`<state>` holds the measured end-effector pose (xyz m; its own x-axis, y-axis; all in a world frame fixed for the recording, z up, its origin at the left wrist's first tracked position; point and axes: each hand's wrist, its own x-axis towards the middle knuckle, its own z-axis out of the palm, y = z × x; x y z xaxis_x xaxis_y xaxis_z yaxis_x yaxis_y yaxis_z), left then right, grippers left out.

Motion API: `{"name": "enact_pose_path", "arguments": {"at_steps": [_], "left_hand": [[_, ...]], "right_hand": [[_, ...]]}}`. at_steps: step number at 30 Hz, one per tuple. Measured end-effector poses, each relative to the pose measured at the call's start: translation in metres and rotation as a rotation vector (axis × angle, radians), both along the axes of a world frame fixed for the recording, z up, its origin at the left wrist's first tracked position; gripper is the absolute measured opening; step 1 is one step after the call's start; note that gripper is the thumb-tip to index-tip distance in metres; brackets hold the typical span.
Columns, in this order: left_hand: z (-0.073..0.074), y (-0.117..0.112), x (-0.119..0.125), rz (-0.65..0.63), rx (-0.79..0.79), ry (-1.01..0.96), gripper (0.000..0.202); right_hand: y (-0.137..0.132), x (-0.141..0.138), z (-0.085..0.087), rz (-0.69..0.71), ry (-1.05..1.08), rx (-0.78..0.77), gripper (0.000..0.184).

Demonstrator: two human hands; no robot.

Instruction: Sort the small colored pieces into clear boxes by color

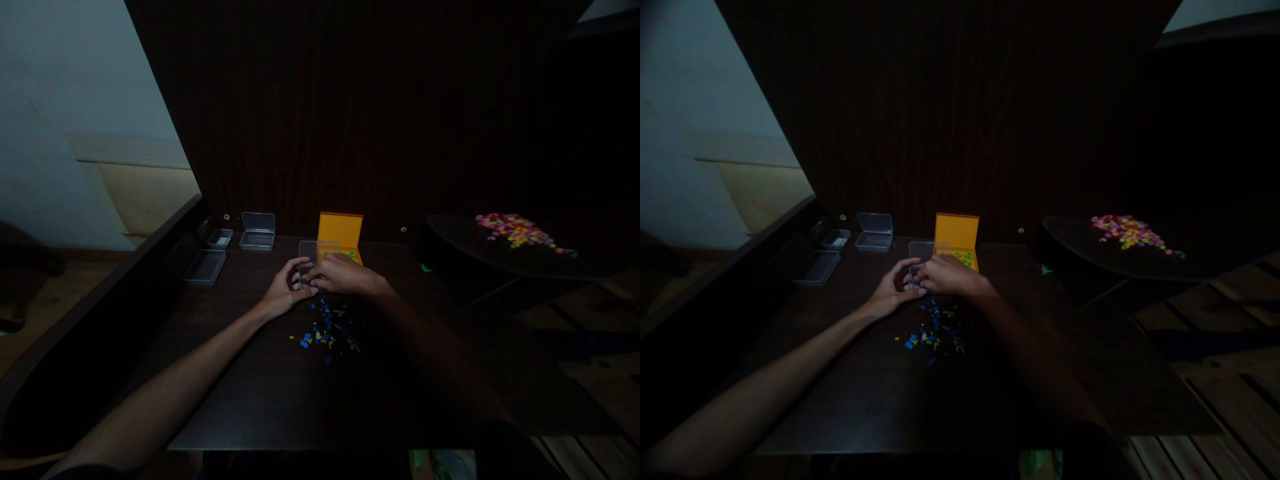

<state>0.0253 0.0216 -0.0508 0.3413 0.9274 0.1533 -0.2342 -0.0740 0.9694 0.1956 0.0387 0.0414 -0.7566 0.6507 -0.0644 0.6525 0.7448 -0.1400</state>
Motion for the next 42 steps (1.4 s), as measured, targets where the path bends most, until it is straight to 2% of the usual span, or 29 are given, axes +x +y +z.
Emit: {"name": "enact_pose_path", "arguments": {"at_steps": [8, 14, 20, 25, 31, 37, 42], "left_hand": [[0.004, -0.002, 0.001, 0.005, -0.015, 0.02, 0.07], [0.004, -0.001, 0.001, 0.003, -0.012, 0.003, 0.069], [0.004, -0.001, 0.001, 0.013, -0.01, 0.014, 0.07], [0.001, 0.0, 0.0, -0.003, -0.002, -0.004, 0.068], [0.001, 0.0, 0.001, -0.002, -0.006, -0.002, 0.068], [0.002, 0.002, 0.003, 0.091, -0.016, 0.0, 0.07], [-0.003, 0.008, 0.0, 0.181, -0.011, -0.027, 0.074]], "right_hand": [[0.001, -0.002, -0.004, -0.08, -0.007, 0.009, 0.022], [0.002, -0.003, -0.007, -0.052, -0.047, 0.034, 0.028], [-0.002, -0.002, -0.001, -0.081, -0.047, 0.107, 0.03], [-0.001, -0.001, 0.001, -0.027, -0.024, 0.049, 0.034], [0.002, 0.005, 0.004, -0.038, 0.072, 0.017, 0.035], [-0.004, 0.01, 0.022, 0.023, 0.187, -0.071, 0.024], [-0.011, 0.0, 0.013, 0.133, 0.014, -0.073, 0.024]]}}
